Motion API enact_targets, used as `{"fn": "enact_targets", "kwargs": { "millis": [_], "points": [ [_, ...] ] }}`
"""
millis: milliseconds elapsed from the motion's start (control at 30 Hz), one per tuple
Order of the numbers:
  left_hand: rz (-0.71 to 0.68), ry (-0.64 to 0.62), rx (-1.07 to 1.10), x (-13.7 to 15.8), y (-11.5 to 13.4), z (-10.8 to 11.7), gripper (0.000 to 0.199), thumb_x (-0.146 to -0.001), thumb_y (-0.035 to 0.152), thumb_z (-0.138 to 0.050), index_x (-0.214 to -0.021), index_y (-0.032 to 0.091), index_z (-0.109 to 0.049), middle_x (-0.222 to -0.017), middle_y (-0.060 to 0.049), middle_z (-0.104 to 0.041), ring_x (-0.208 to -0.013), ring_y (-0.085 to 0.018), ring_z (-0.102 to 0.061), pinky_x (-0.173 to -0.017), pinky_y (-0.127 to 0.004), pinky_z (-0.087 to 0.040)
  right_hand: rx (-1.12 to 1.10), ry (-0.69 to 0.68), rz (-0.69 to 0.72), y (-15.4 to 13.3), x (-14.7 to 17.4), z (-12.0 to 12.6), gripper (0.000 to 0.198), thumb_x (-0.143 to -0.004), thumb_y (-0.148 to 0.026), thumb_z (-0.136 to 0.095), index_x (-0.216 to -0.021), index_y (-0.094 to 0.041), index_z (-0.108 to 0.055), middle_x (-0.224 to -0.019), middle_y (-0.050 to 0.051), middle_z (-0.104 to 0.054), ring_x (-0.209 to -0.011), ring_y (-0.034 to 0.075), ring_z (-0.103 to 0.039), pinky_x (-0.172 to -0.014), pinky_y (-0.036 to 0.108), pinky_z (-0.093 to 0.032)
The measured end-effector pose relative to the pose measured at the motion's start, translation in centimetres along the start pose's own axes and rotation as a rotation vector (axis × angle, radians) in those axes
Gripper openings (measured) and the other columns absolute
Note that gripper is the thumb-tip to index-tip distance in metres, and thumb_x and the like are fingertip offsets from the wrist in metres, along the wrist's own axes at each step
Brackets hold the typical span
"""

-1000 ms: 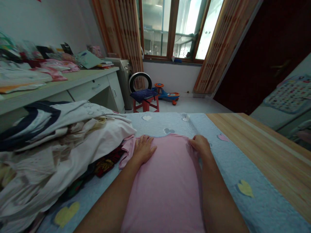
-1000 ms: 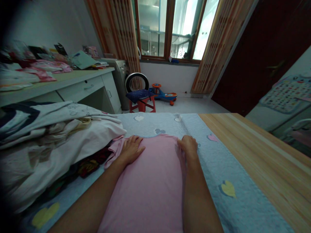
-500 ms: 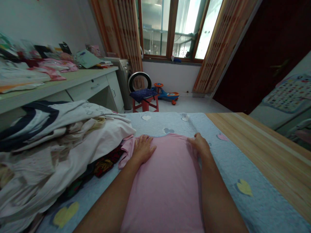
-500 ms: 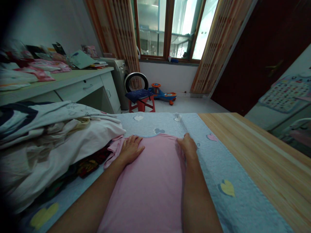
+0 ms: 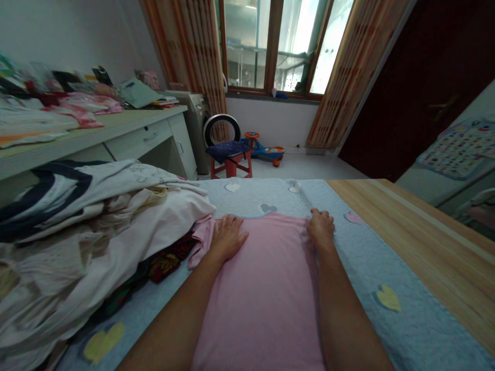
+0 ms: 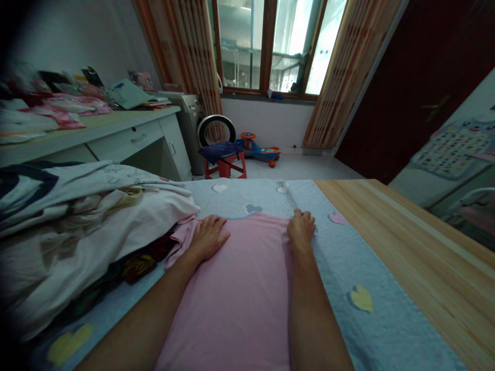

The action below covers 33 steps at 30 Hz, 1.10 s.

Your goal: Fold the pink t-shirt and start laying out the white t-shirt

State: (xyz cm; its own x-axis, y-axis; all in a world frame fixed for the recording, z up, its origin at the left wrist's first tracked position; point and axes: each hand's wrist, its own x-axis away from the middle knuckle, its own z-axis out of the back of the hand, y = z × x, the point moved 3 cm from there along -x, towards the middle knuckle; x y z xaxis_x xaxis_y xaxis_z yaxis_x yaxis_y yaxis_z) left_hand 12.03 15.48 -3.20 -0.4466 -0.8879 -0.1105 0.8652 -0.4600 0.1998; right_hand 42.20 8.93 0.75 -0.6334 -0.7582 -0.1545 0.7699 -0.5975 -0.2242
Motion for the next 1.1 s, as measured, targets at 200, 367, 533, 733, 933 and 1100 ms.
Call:
{"fn": "enact_targets", "kwargs": {
  "millis": [200, 367, 533, 733, 933, 1100],
  "points": [
    [-0.001, -0.002, 0.006, 0.0, 0.1, 0.2, 0.047, -0.095, 0.049, -0.044, -0.136, 0.025, -0.048, -0.145, -0.01, -0.045, -0.14, -0.033, -0.029, -0.112, -0.052, -0.024, -0.149, -0.042, 0.27, -4.9, 1.0, -0.2, 0.038, -0.09, -0.013, -0.043, -0.123, -0.014, -0.062, -0.118, 0.014, -0.063, -0.109, 0.023, -0.055, -0.096, 0.03, -0.039],
    [0.009, -0.005, 0.005, 0.1, 0.2, 0.3, 0.048, -0.095, 0.048, -0.044, -0.137, 0.025, -0.048, -0.144, -0.011, -0.045, -0.14, -0.032, -0.028, -0.113, -0.052, -0.022, -0.144, -0.151, 0.51, -8.3, 3.7, -2.6, 0.032, -0.096, -0.025, -0.042, -0.119, -0.018, -0.064, -0.126, 0.012, -0.063, -0.117, 0.022, -0.053, -0.103, 0.03, -0.034],
    [0.014, -0.004, 0.016, 0.0, 0.1, 0.2, 0.048, -0.095, 0.048, -0.045, -0.137, 0.026, -0.048, -0.145, -0.011, -0.045, -0.141, -0.032, -0.027, -0.113, -0.052, -0.022, -0.038, -0.298, 0.507, -8.1, 4.7, -4.3, 0.054, -0.1, -0.037, -0.037, -0.15, -0.02, -0.036, -0.159, 0.009, -0.032, -0.146, 0.026, -0.026, -0.117, 0.046, -0.018],
    [0.006, 0.0, 0.013, 0.1, 0.1, 0.2, 0.048, -0.095, 0.048, -0.045, -0.136, 0.025, -0.049, -0.146, -0.011, -0.045, -0.141, -0.032, -0.028, -0.113, -0.052, -0.023, -0.01, -0.301, 0.473, -7.4, 4.1, -4.5, 0.062, -0.099, -0.046, -0.037, -0.153, -0.016, -0.034, -0.161, 0.011, -0.027, -0.148, 0.032, -0.02, -0.118, 0.052, -0.015],
    [0.004, 0.001, 0.008, 0.1, 0.1, 0.4, 0.047, -0.094, 0.049, -0.045, -0.135, 0.026, -0.049, -0.145, -0.009, -0.045, -0.14, -0.031, -0.028, -0.113, -0.049, -0.023, -0.244, -0.178, 0.53, -6.0, 2.4, -4.1, 0.038, -0.091, -0.022, -0.047, -0.126, -0.012, -0.06, -0.134, 0.015, -0.06, -0.124, 0.021, -0.053, -0.107, 0.031, -0.035],
    [0.004, -0.004, 0.025, 0.1, 0.0, 0.5, 0.046, -0.094, 0.049, -0.045, -0.134, 0.026, -0.051, -0.144, -0.01, -0.046, -0.14, -0.031, -0.03, -0.113, -0.05, -0.024, -0.487, -0.101, 0.437, -4.6, 1.5, -3.9, 0.032, -0.086, -0.017, -0.044, -0.107, -0.013, -0.067, -0.114, 0.011, -0.069, -0.108, 0.018, -0.061, -0.1, 0.027, -0.041]
  ]
}}
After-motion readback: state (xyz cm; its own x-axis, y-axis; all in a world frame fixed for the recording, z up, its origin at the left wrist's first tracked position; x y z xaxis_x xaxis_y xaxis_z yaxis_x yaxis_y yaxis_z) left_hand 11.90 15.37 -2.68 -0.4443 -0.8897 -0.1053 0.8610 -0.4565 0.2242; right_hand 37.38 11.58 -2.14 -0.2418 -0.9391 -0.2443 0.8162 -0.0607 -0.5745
